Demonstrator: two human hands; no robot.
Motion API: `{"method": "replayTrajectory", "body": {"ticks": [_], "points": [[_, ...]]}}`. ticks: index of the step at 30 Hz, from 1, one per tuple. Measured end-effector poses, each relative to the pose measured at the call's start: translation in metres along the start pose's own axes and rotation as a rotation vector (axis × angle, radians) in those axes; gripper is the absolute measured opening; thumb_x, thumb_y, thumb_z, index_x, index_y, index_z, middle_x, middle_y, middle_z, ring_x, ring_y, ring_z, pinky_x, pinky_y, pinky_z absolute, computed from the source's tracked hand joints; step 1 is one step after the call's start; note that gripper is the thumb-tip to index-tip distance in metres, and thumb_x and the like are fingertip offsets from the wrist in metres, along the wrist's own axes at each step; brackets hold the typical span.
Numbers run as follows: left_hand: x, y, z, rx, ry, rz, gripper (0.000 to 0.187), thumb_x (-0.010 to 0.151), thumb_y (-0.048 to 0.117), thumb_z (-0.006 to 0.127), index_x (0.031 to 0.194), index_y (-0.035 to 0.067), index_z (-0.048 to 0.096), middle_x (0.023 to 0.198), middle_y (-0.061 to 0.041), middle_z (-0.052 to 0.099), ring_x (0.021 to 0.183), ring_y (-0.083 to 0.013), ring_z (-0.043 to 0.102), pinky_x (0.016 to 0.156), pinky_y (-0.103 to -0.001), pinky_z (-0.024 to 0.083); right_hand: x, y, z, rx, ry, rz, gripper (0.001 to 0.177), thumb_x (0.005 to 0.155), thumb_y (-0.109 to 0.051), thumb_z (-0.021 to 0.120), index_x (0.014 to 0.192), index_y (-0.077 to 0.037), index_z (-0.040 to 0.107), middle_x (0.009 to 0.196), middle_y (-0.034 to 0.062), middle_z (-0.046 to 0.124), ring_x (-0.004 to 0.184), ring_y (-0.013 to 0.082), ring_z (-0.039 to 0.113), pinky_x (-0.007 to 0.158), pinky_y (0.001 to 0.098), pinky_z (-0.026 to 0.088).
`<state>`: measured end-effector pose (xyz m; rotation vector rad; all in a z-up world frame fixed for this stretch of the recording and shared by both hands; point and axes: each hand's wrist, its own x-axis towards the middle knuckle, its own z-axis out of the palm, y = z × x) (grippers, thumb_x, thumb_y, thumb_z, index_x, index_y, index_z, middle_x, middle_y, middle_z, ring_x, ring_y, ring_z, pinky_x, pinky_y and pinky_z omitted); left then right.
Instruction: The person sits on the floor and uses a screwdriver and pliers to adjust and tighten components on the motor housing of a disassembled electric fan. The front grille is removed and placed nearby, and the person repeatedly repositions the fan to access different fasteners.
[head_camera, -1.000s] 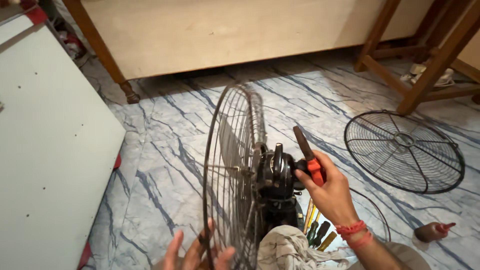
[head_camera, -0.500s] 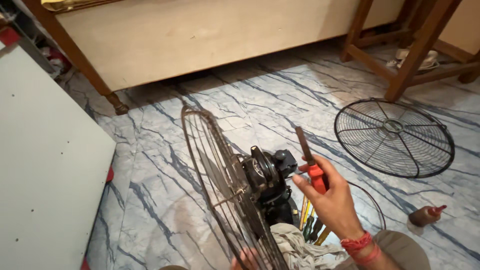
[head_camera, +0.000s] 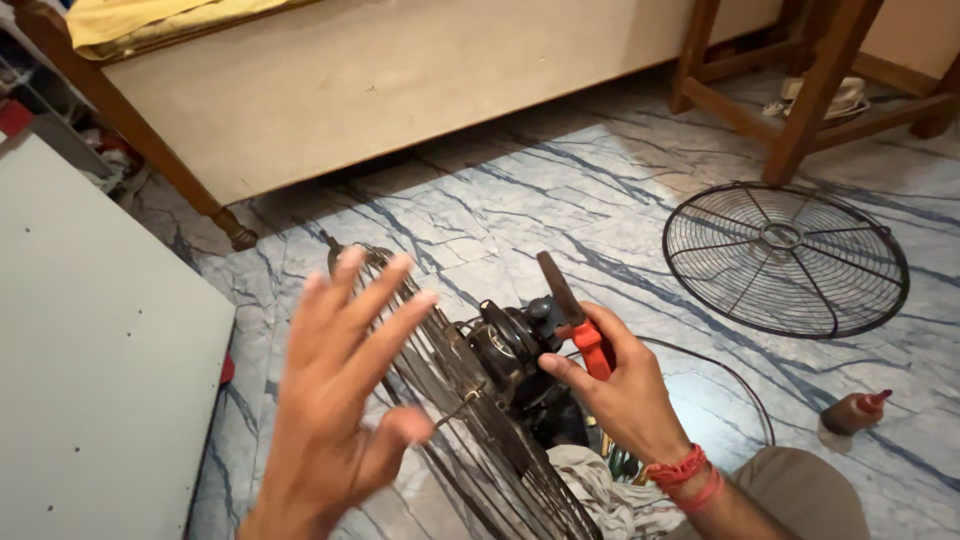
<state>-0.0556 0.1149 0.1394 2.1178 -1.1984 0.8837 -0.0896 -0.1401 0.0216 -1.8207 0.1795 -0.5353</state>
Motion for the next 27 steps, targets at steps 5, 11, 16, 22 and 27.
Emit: {"method": "replayTrajectory", "body": {"ticks": [5, 11, 16, 22, 27], "points": [[0.013, -0.005, 0.012, -0.001, -0.077, 0.066, 0.078, 0.100, 0.071, 0.030, 0.130, 0.010, 0.070, 0.133, -0.007, 0.069, 0.135, -0.0328, 0.059, 0.126, -0.054, 0.031, 0.006, -0.004, -0.003, -0.037, -0.013, -0.013, 0.057, 0.077, -0.023, 0.086, 0.127, -0.006, 0.064, 0.100, 0.0019, 0.077, 0.093, 0.0116, 0.069, 0.085, 0.0273, 0.054], [-0.003, 0.010, 0.021, 0.101, -0.028, 0.004, 0.080, 0.093, 0.073, 0.038, 0.127, 0.007, 0.069, 0.131, -0.010, 0.070, 0.127, -0.0323, 0.062, 0.118, -0.052, 0.036, 0.011, 0.006, -0.008, -0.002, 0.043, 0.074, 0.055, 0.079, -0.022, 0.083, 0.128, -0.007, 0.064, 0.097, 0.0022, 0.077, 0.086, 0.0092, 0.068, 0.079, 0.0264, 0.056], [0.001, 0.023, 0.028, 0.192, 0.019, 0.015, 0.080, 0.088, 0.073, 0.049, 0.125, 0.005, 0.070, 0.125, -0.010, 0.071, 0.120, -0.0329, 0.062, 0.110, -0.050, 0.039, 0.013, 0.012, -0.022, -0.025, 0.076, 0.125, 0.053, 0.081, -0.021, 0.082, 0.128, -0.007, 0.065, 0.095, 0.0020, 0.077, 0.083, 0.0090, 0.068, 0.077, 0.0262, 0.055], [0.011, 0.044, 0.030, 0.223, 0.053, -0.027, 0.085, 0.080, 0.075, 0.060, 0.119, 0.001, 0.069, 0.115, -0.011, 0.072, 0.109, -0.0301, 0.065, 0.100, -0.046, 0.043, 0.010, 0.019, -0.043, -0.030, 0.080, 0.253, 0.052, 0.082, -0.022, 0.081, 0.130, -0.009, 0.066, 0.093, 0.0044, 0.077, 0.075, 0.0121, 0.063, 0.068, 0.0290, 0.052], [0.026, 0.051, 0.029, 0.222, -0.008, -0.098, 0.088, 0.074, 0.076, 0.064, 0.117, 0.000, 0.070, 0.110, -0.009, 0.073, 0.096, -0.0257, 0.067, 0.091, -0.043, 0.042, 0.012, 0.026, -0.058, -0.040, 0.089, 0.214, 0.053, 0.079, -0.023, 0.082, 0.127, -0.008, 0.065, 0.092, 0.0009, 0.078, 0.080, 0.0083, 0.068, 0.074, 0.0257, 0.055]]}}
